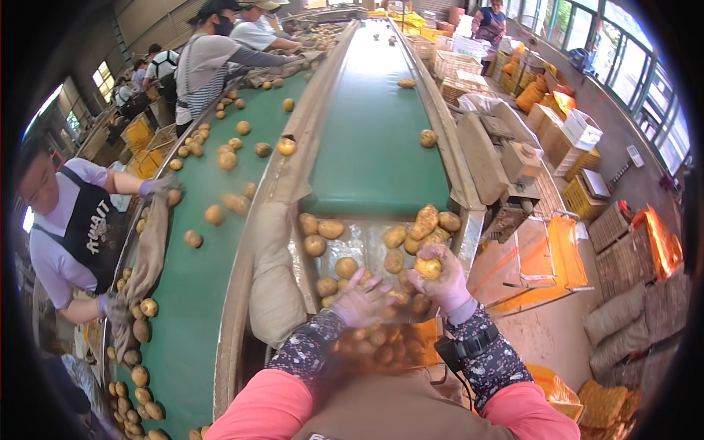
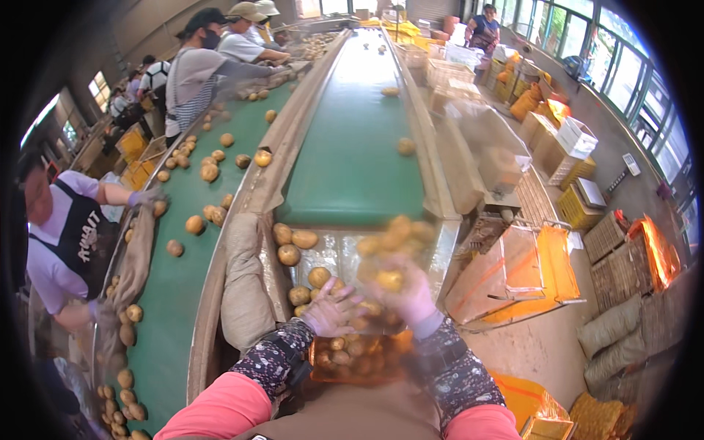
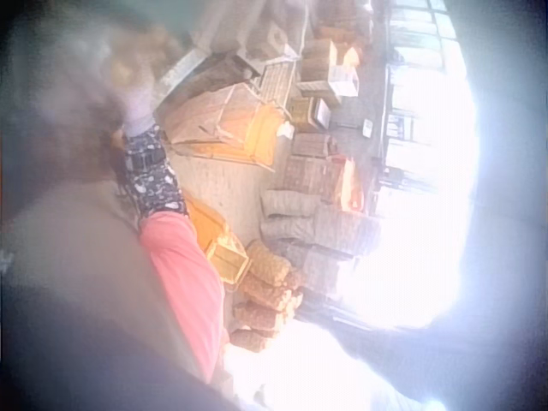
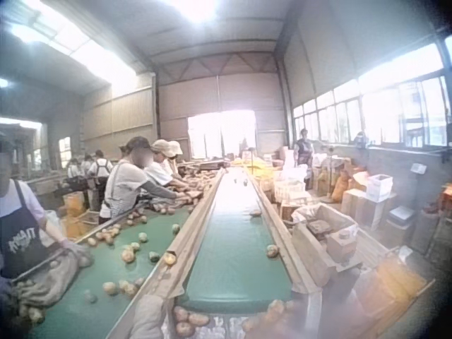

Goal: The person picks potatoes from a moving conveyor belt and places them into an orange bin. The person continues this process throughout the clip, handling potatoes one at a time or in small groups.

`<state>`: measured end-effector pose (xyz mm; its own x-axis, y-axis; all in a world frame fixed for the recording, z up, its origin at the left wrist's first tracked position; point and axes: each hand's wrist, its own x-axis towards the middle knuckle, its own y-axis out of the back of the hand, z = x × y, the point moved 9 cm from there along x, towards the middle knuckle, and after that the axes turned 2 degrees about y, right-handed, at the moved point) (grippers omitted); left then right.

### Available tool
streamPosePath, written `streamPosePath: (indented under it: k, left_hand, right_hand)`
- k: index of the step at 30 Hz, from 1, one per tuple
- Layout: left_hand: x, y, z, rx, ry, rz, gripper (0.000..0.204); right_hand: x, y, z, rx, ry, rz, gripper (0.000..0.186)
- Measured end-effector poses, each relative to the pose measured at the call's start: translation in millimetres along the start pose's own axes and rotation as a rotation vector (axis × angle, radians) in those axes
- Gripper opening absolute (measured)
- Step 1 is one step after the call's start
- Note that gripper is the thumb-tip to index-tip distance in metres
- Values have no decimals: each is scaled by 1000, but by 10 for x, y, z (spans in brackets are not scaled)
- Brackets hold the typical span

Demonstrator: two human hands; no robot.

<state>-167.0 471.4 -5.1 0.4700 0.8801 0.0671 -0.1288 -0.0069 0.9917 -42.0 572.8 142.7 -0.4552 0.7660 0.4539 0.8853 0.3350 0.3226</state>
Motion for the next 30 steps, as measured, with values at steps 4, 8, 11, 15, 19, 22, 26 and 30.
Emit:
streamPosePath:
  k: [4,8,11,15,19,22,26,30]
  left_hand:
    - [-5,9,-25,-17,28,-31,64]
    - [7,-38,-11,34,12,-23,62]
    - [9,-34,3,67,-7,39,63]
    - [7,-23,-8,47,-15,55,64]
    - [9,6,-4,25,-19,69,64]
    - [14,25,2,20,-20,75,64]
    - [9,-58,-28,20,33,-54,62]
    - [17,-24,-20,12,31,-42,62]
  right_hand:
    - [-1,-12,-15,-81,12,-11,41]
    - [-9,29,-55,-56,15,51,41]
    - [-15,83,-76,-132,-38,99,44]
    - [1,80,-108,-117,-86,67,45]
    - [14,34,-100,-51,-101,16,46]
    - [-5,-18,-43,23,-161,-22,46]
    - [-19,-24,-117,-92,-122,-22,46]
    - [-31,-12,-218,-176,-56,13,46]
